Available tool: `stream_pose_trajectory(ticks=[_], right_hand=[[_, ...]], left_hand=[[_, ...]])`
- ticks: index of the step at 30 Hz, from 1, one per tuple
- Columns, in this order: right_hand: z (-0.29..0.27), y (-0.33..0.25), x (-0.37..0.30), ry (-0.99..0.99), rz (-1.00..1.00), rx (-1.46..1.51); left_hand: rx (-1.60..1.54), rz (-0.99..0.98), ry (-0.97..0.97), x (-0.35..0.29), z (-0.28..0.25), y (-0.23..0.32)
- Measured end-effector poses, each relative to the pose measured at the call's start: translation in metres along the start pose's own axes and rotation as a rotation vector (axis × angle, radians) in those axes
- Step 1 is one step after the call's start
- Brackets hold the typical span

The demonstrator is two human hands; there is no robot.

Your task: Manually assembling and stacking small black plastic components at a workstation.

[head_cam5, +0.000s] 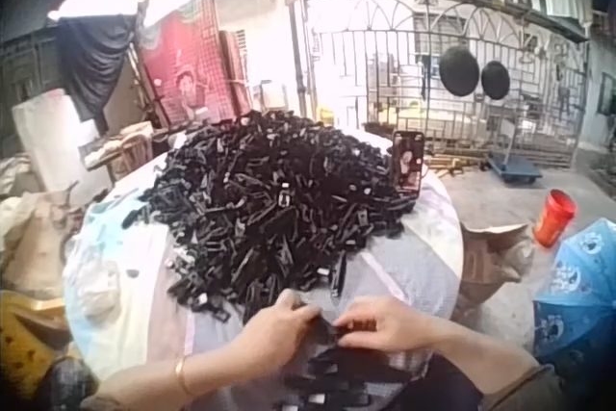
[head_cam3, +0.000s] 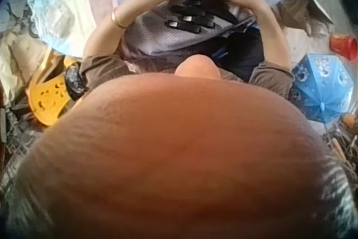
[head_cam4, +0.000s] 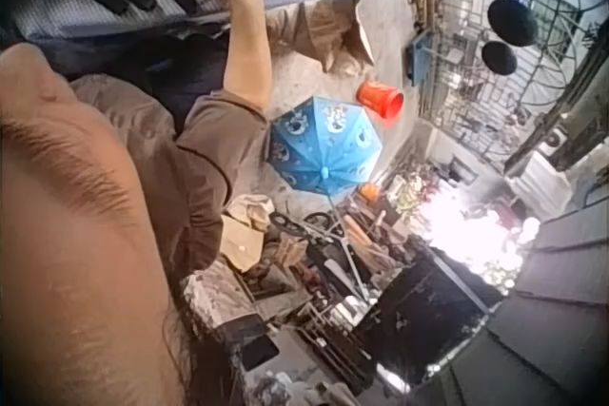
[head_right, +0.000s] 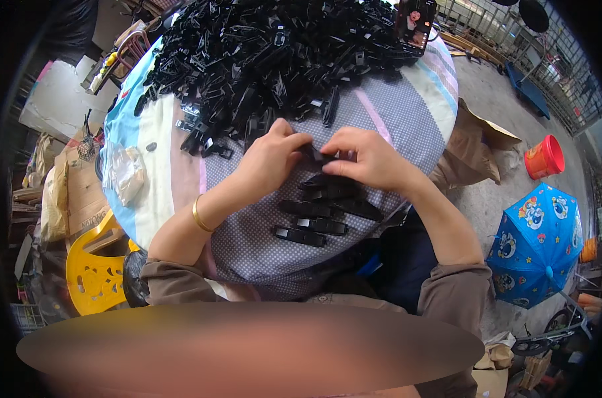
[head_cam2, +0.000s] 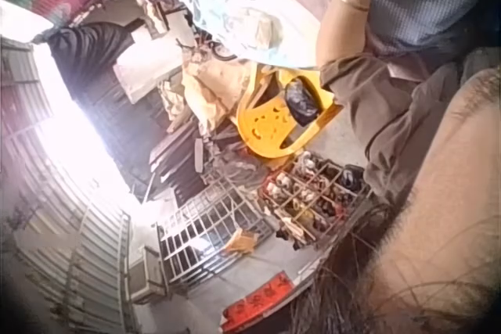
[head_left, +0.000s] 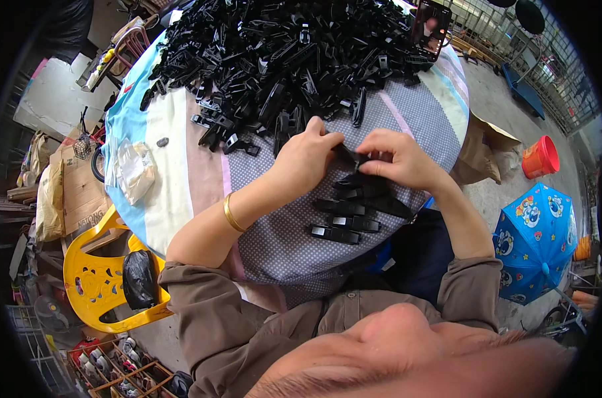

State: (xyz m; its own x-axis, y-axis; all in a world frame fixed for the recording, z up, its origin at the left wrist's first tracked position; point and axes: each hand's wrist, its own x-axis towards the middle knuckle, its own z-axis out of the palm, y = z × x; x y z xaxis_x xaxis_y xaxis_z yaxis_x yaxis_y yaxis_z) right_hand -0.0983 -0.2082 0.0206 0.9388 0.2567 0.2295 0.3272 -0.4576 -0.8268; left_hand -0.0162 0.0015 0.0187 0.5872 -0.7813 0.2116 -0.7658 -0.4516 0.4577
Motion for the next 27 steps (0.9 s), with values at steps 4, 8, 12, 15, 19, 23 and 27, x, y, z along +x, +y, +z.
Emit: stream_pose_trajectory(ticks=[4, 8, 12, 15, 19, 23, 27], right_hand=[[0.005, 0.005, 0.0, 0.154, -0.059, -0.154], [0.003, 0.008, -0.001, 0.143, -0.184, -0.364], [-0.003, -0.005, -0.003, 0.119, -0.136, -0.484], [-0.01, -0.006, -0.007, 0.097, -0.086, -0.527], [-0.01, -0.004, -0.006, 0.086, -0.1, -0.516], [0.005, 0.009, 0.004, 0.107, -0.227, -0.434], [0.003, 0.01, 0.003, 0.093, -0.196, -0.328]], left_hand=[[0.098, 0.189, 0.169, 0.0, 0.011, 0.001], [-0.016, 0.161, 0.086, 0.002, 0.011, 0.0], [-0.103, 0.067, 0.047, 0.0, 0.006, -0.007], [-0.067, 0.096, 0.067, 0.002, 0.005, -0.003], [-0.086, 0.103, 0.063, 0.004, 0.005, -0.004], [-0.164, 0.189, 0.078, 0.005, 0.012, -0.003], [-0.158, 0.215, 0.034, 0.007, 0.011, -0.007]])
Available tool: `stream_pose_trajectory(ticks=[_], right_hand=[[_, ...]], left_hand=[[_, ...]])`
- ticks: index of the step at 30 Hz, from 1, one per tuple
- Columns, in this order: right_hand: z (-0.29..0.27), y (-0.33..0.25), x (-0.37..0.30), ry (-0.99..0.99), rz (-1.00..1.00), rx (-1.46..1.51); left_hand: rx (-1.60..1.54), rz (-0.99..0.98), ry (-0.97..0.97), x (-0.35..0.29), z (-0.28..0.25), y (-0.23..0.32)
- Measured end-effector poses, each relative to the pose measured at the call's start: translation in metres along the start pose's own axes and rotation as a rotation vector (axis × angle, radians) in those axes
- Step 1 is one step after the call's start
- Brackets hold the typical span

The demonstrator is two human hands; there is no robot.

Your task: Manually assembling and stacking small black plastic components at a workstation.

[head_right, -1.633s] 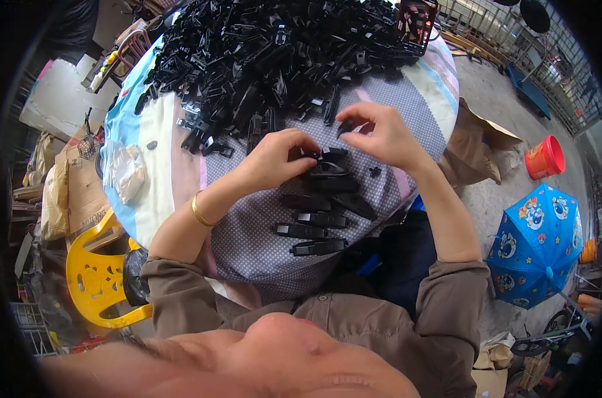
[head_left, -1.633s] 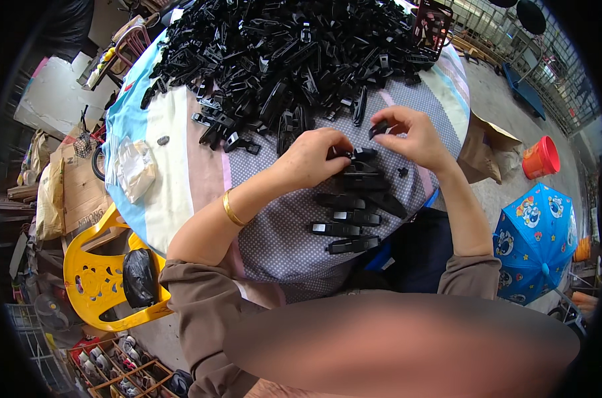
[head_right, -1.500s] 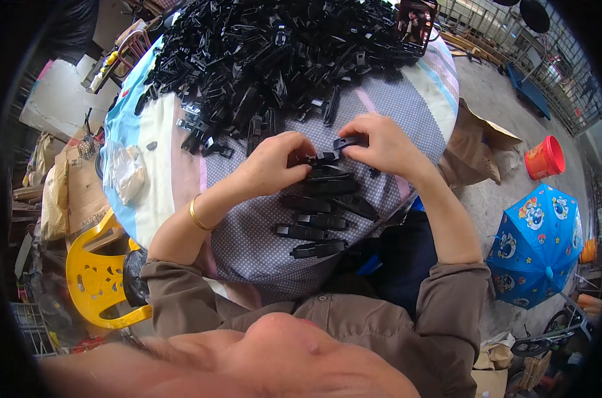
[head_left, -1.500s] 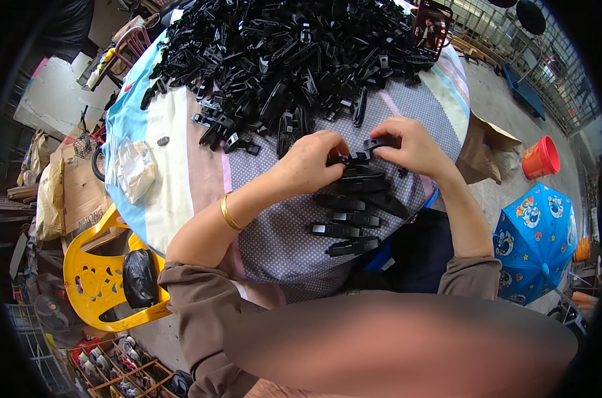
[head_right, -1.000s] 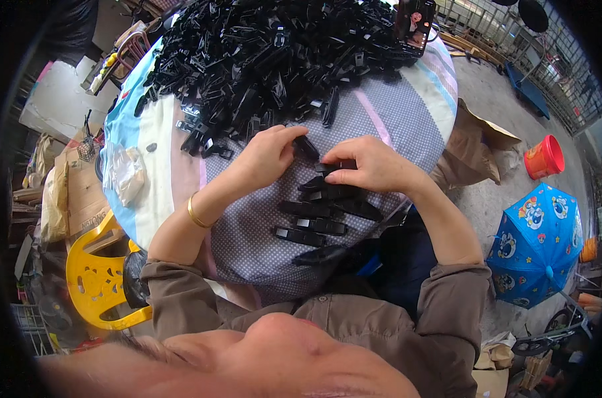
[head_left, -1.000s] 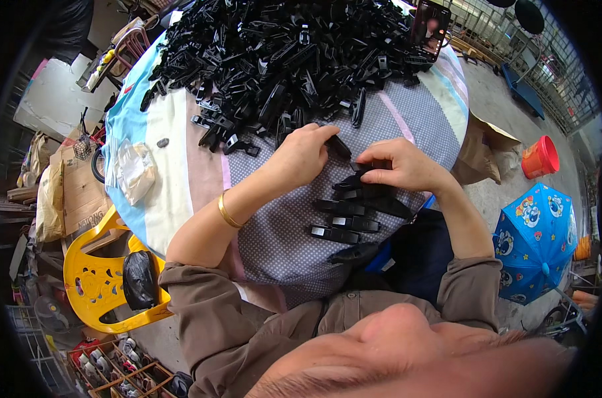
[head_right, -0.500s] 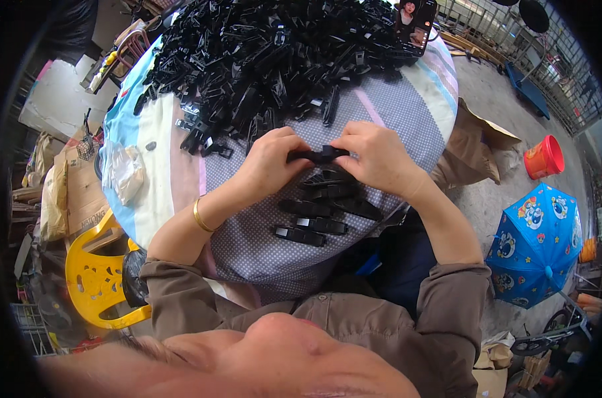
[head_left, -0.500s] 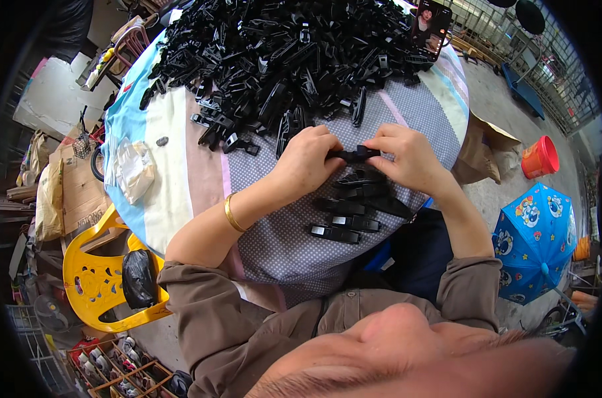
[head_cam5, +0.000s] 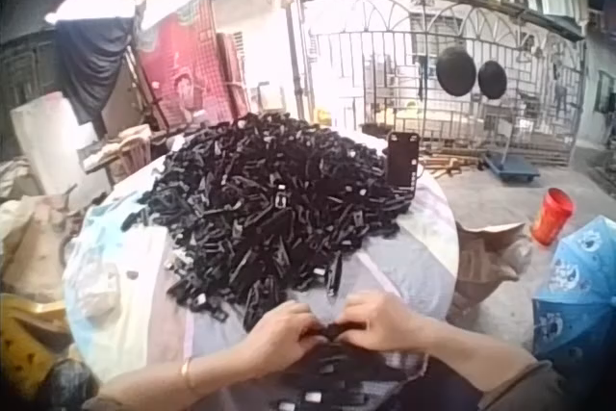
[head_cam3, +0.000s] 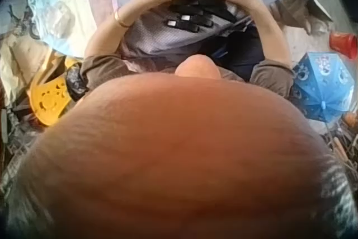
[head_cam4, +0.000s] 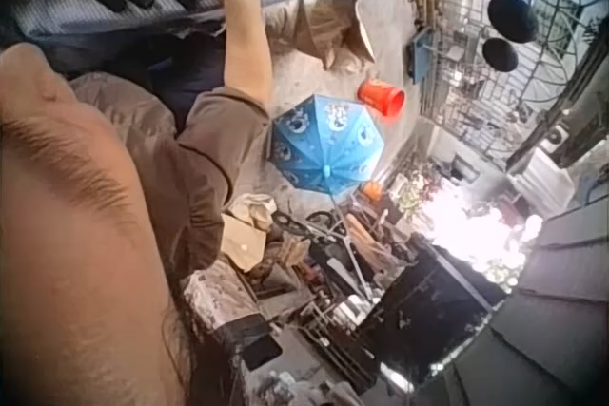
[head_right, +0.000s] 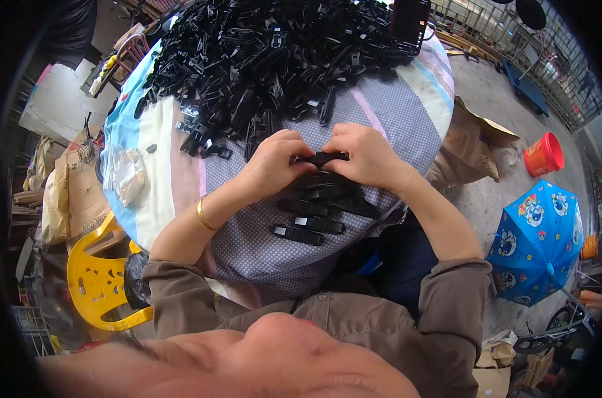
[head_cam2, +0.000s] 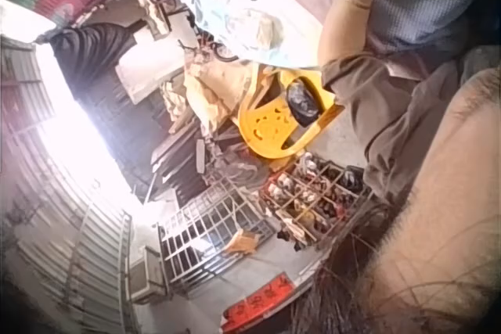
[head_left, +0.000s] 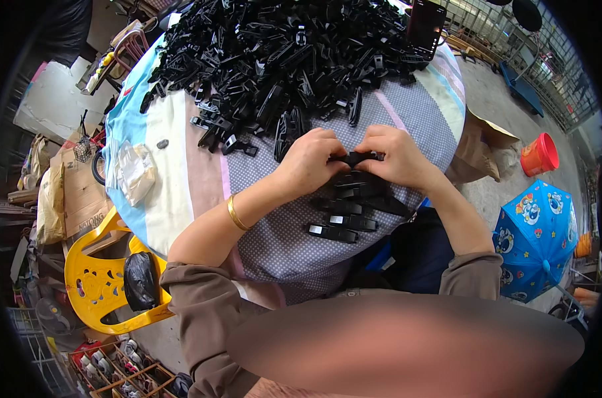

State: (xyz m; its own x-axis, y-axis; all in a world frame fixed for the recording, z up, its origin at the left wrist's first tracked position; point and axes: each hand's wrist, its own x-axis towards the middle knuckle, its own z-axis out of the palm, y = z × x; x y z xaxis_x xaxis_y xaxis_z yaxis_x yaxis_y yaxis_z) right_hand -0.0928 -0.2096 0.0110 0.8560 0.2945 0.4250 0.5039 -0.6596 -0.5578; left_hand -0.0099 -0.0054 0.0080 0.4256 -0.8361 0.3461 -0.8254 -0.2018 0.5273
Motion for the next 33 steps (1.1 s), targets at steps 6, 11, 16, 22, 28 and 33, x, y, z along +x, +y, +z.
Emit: stream_pose_trajectory(ticks=[6, 11, 16, 22, 28, 33], right_hand=[[-0.014, -0.004, 0.003, -0.26, 0.12, 0.16], [0.001, 0.012, 0.025, 0.228, -0.092, -0.3], [0.016, 0.023, 0.042, 0.18, -0.075, -0.532], [0.011, 0.014, 0.037, 0.043, -0.024, -0.579], [0.01, 0.009, 0.028, 0.071, -0.105, -0.56], [-0.002, -0.022, 0.009, -0.045, -0.043, -0.259]], left_hand=[[0.435, -0.036, 0.122, 0.005, -0.031, 0.011], [0.658, -0.062, 0.087, 0.003, -0.024, -0.012], [0.97, -0.097, 0.018, -0.001, -0.01, -0.005], [0.984, -0.141, 0.033, -0.004, -0.013, -0.009], [1.028, -0.159, 0.006, -0.003, -0.008, -0.01], [1.07, -0.147, 0.083, -0.007, -0.012, -0.018]])
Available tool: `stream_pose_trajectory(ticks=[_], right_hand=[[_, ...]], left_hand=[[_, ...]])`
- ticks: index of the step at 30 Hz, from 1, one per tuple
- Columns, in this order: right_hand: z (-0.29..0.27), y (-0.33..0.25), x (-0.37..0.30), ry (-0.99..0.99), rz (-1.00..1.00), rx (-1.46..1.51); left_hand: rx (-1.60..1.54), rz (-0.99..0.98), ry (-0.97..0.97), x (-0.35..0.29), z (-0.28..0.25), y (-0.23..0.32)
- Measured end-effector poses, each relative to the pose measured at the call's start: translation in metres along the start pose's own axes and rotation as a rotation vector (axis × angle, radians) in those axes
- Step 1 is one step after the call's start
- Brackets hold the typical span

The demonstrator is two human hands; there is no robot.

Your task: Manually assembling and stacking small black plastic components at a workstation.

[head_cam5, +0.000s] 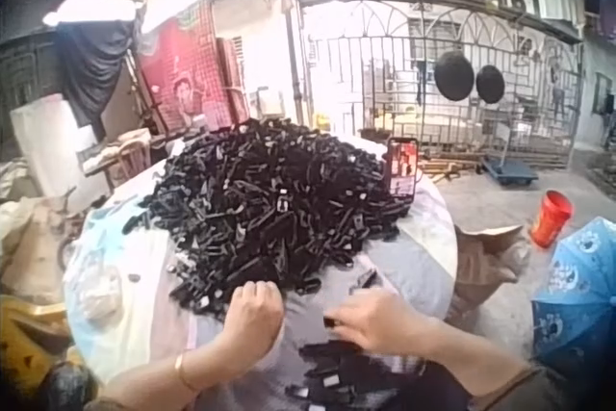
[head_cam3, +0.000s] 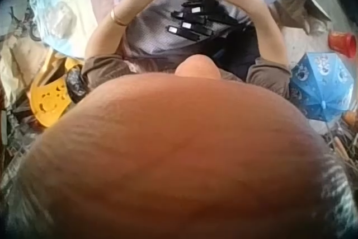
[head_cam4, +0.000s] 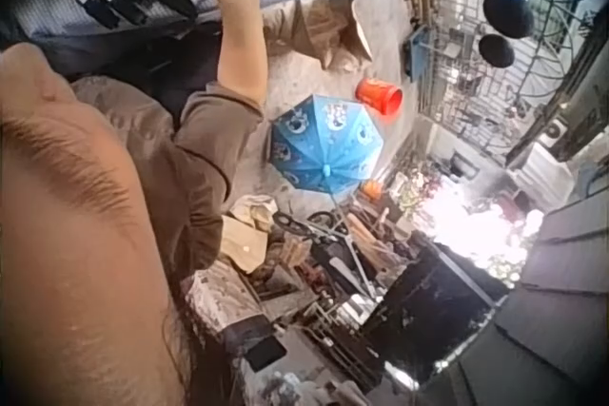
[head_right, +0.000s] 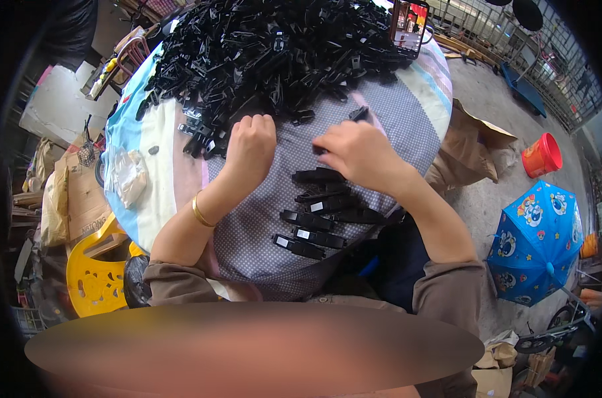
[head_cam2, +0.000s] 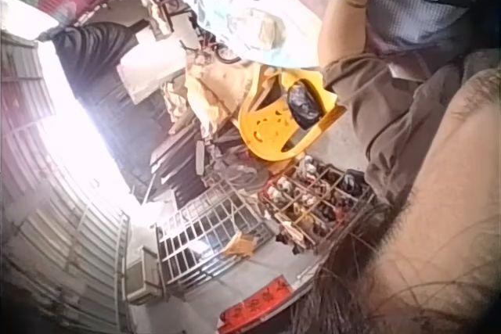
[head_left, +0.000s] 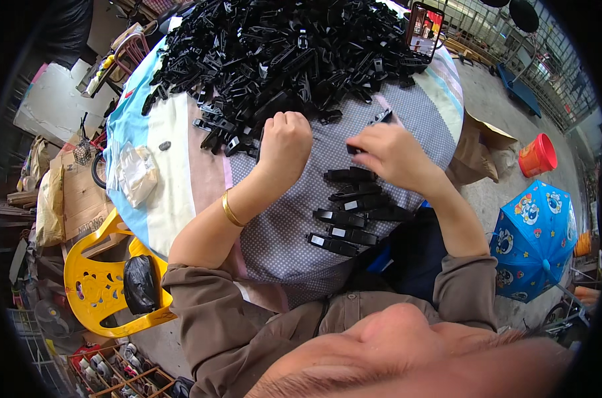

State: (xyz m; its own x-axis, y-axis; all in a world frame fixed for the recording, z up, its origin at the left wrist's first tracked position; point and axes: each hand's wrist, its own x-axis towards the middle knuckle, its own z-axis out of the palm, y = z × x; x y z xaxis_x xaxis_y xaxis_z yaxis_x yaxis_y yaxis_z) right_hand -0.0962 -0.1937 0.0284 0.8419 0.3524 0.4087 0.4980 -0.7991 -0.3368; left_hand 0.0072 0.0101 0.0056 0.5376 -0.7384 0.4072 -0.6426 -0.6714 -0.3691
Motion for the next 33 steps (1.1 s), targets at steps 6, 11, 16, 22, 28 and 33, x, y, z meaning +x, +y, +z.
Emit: stream_pose_trajectory(ticks=[6, 11, 16, 22, 28, 33], right_hand=[[-0.005, 0.017, -0.012, 0.009, 0.094, -0.156], [-0.01, 0.021, -0.012, 0.104, 0.116, -0.029], [-0.002, 0.014, -0.012, 0.085, 0.018, 0.006], [0.003, 0.015, -0.006, 0.062, -0.031, -0.023], [0.004, 0.015, -0.004, -0.003, -0.041, 0.103], [-0.013, 0.056, 0.0, 0.367, 0.006, -0.164]], left_hand=[[-0.677, 0.053, 0.074, -0.003, -0.035, 0.013], [-1.007, 0.104, -0.016, -0.005, -0.015, 0.021], [-0.997, 0.014, -0.036, -0.005, -0.016, 0.018], [-0.993, 0.003, -0.133, 0.0, -0.017, 0.016], [-1.017, 0.108, -0.097, 0.001, -0.016, 0.016], [-1.161, 0.214, -0.349, 0.003, -0.03, 0.013]])
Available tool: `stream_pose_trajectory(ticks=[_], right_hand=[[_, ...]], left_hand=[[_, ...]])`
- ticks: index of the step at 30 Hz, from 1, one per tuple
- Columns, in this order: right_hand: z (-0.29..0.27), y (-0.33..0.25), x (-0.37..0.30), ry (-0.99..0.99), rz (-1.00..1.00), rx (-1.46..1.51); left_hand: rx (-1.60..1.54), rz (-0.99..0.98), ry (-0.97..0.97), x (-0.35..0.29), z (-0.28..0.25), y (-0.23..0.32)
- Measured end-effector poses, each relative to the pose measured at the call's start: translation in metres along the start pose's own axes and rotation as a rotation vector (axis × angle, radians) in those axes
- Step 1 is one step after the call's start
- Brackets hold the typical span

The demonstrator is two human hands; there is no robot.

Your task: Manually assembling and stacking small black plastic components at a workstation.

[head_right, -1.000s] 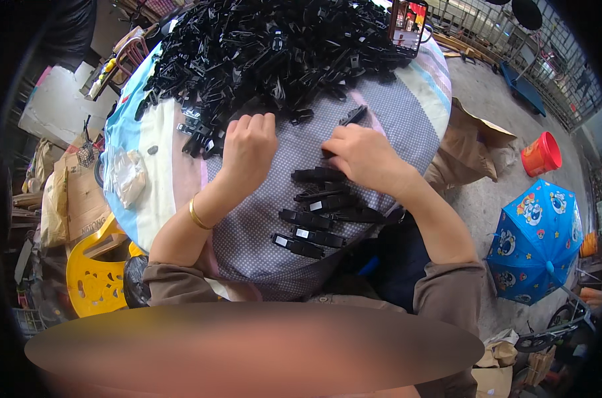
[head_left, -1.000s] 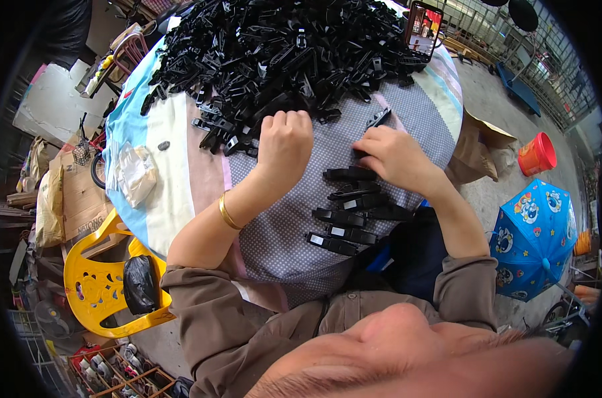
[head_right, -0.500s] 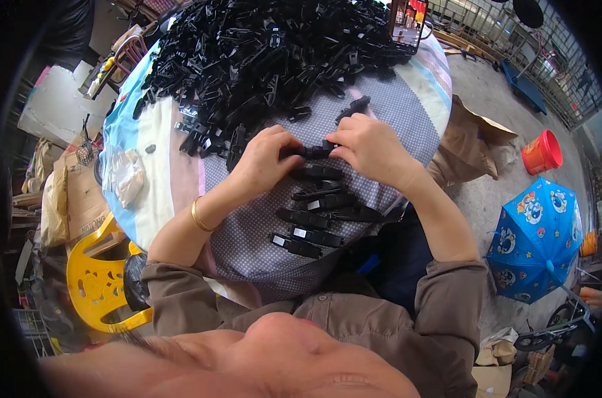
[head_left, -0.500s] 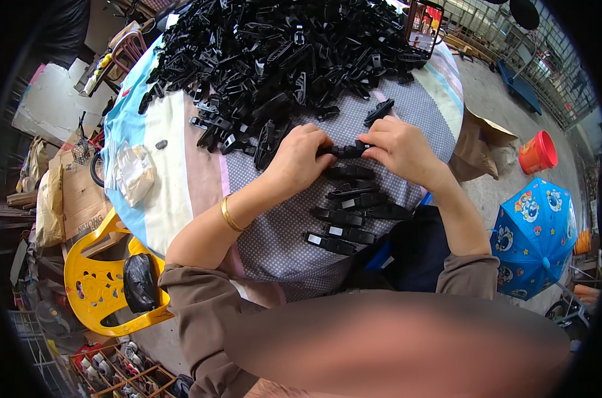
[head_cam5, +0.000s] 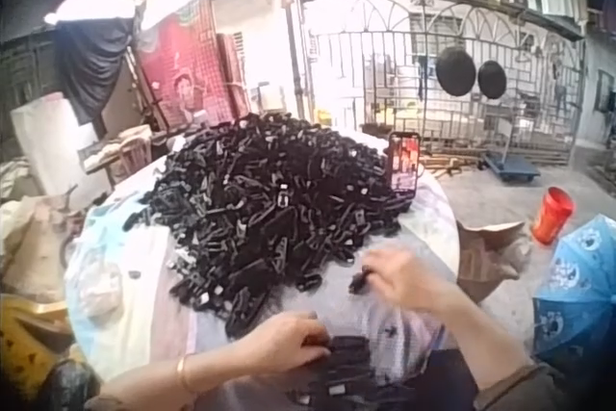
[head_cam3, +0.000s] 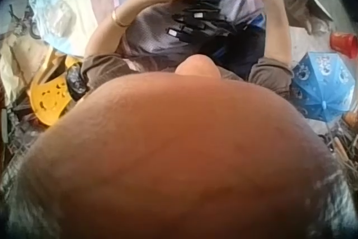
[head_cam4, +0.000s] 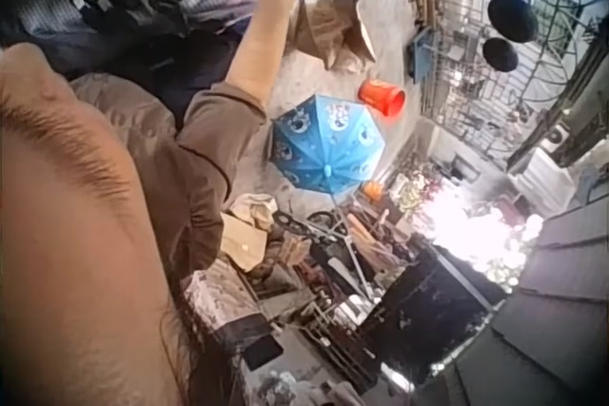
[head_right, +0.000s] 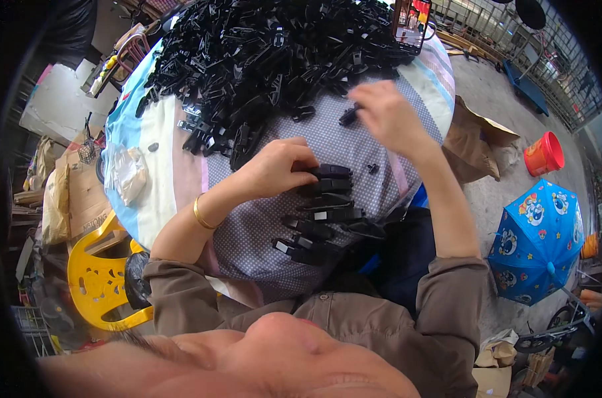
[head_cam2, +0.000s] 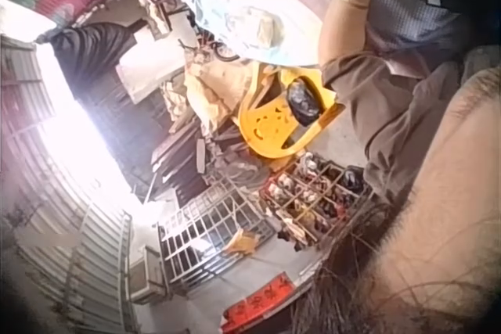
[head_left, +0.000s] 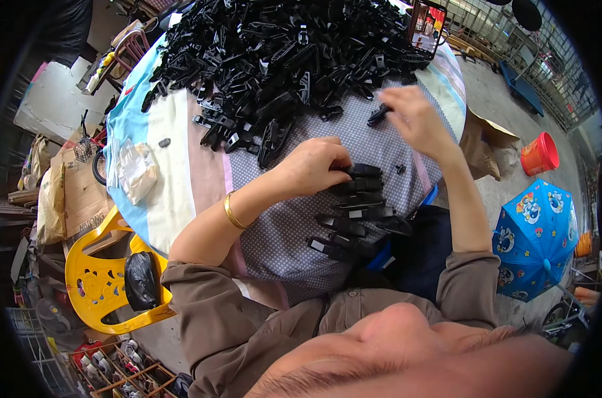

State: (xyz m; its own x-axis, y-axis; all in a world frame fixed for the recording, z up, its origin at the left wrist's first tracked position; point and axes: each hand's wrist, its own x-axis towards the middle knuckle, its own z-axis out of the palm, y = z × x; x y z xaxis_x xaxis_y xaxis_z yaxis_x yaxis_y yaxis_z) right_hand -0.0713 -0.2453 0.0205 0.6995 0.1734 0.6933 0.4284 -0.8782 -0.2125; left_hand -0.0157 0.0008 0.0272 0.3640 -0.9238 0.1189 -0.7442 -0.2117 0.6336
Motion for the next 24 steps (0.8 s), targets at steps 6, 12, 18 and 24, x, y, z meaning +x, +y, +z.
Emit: stream_pose_trajectory(ticks=[6, 12, 18, 24], right_hand=[[0.011, -0.003, -0.007, -0.252, 0.063, 0.049], [0.014, -0.034, 0.002, -0.465, -0.109, 0.372], [0.031, 0.011, 0.017, -0.138, 0.099, -0.096], [0.039, 0.002, 0.017, -0.299, 0.191, -0.081]], left_hand=[[-0.077, -0.072, 0.227, 0.004, 0.006, -0.003], [0.139, -0.235, 0.176, -0.001, 0.008, 0.004], [0.337, -0.246, 0.181, 0.001, 0.016, 0.016], [0.496, 0.056, 0.231, -0.004, 0.024, -0.003]])
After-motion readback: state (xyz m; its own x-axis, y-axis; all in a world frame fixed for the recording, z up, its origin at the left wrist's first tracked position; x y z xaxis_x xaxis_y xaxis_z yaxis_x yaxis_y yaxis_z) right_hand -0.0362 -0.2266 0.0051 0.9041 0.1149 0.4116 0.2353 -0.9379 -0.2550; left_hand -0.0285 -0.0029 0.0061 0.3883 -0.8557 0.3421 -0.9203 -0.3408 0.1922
